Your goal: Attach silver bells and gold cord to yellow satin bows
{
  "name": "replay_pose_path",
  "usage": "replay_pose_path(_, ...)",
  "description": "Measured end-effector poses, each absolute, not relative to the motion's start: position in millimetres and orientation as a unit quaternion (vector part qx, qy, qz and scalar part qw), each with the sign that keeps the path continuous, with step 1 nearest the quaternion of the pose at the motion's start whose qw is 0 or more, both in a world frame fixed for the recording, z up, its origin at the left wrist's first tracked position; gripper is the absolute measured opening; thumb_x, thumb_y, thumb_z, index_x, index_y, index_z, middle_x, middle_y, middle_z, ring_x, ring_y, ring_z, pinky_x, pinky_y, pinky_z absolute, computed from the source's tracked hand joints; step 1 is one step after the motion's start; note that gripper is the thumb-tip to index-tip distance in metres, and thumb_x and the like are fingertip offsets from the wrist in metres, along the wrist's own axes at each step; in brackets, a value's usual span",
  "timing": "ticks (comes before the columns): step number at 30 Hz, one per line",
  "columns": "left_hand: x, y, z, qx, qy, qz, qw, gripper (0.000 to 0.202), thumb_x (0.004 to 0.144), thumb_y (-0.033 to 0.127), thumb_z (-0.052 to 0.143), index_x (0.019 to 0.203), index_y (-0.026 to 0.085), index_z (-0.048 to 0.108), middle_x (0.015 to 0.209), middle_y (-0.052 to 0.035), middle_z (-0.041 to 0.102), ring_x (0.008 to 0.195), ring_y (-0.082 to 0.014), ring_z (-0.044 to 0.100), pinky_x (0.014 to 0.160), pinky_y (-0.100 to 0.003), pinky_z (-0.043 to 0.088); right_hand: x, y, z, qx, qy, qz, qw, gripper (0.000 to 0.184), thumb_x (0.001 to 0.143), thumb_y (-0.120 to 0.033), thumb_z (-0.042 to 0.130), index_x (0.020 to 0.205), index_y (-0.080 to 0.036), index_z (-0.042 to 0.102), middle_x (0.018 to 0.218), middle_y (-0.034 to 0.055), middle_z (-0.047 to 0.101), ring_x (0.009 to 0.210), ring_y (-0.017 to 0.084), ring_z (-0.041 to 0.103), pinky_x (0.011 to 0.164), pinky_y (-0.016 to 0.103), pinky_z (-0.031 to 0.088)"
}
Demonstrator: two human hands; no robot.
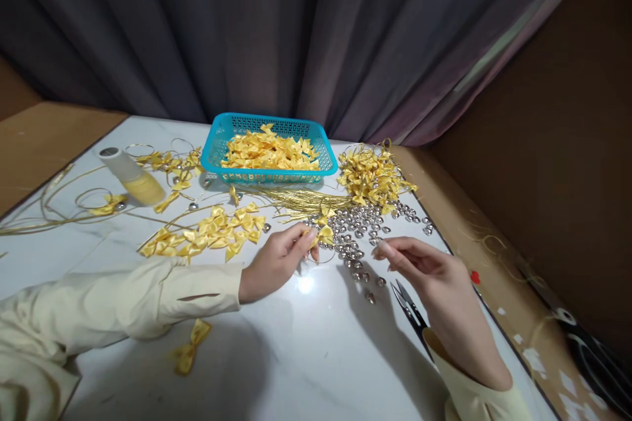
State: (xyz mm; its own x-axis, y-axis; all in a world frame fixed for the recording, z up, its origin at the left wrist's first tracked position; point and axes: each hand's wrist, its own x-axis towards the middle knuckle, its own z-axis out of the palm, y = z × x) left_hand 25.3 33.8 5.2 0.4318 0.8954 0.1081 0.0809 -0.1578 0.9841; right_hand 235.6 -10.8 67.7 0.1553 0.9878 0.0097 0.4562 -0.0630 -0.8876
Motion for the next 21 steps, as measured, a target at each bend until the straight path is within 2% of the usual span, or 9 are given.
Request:
replay_pose_path(5, 25.4, 33.6, 6.0, 0.656, 0.375, 0.379, 0.535, 0.034, 0.094, 0.039, 0.035, 0.075, 0.017, 0.053, 0.072, -0.0013, 0.058, 0.066, -0.0129, 0.051, 0.062, -0.025, 0.04, 235.1, -16.4, 66.2, -0.581, -0.515, 0.349, 0.525, 0.013, 0.079, -0.033, 0.066, 0.077, -0.021, 0.069, 0.088, 0.0058, 0.066, 0.087, 0.02, 0.06, 0.072, 0.028, 0.049)
replay_pose_path(13, 25.9, 35.7, 2.8, 0.654, 0.374, 0.379, 0.537, 0.034, 0.095, 0.039, 0.035, 0.075, 0.017, 0.053, 0.071, -0.0008, 0.056, 0.066, -0.013, 0.051, 0.063, -0.025, 0.04, 235.9, -20.1, 66.0, -0.506, -0.542, 0.364, 0.563, 0.01, 0.084, -0.029, 0.062, 0.077, -0.023, 0.066, 0.086, 0.0054, 0.065, 0.088, 0.022, 0.062, 0.079, 0.035, 0.052)
replay_pose_path(17, 26.8, 36.1, 1.1, 0.642, 0.371, 0.381, 0.552, 0.032, 0.094, 0.039, 0.036, 0.076, 0.017, 0.052, 0.072, -0.0004, 0.056, 0.064, -0.0125, 0.051, 0.062, -0.025, 0.04, 230.5, -23.9, 68.4, -0.441, -0.535, 0.501, 0.518, 0.015, 0.085, -0.031, 0.061, 0.073, -0.022, 0.062, 0.071, 0.0036, 0.065, 0.068, 0.02, 0.064, 0.067, 0.036, 0.054)
replay_pose_path(21, 26.8, 35.7, 3.1, 0.644, 0.372, 0.383, 0.548, 0.031, 0.094, 0.036, 0.037, 0.075, 0.017, 0.052, 0.071, -0.0003, 0.056, 0.067, -0.0129, 0.051, 0.065, -0.025, 0.04, 217.5, -26.3, 69.8, -0.461, -0.533, 0.568, 0.425, 0.017, 0.082, -0.031, 0.064, 0.072, -0.018, 0.062, 0.071, 0.0052, 0.069, 0.07, 0.02, 0.066, 0.067, 0.032, 0.051)
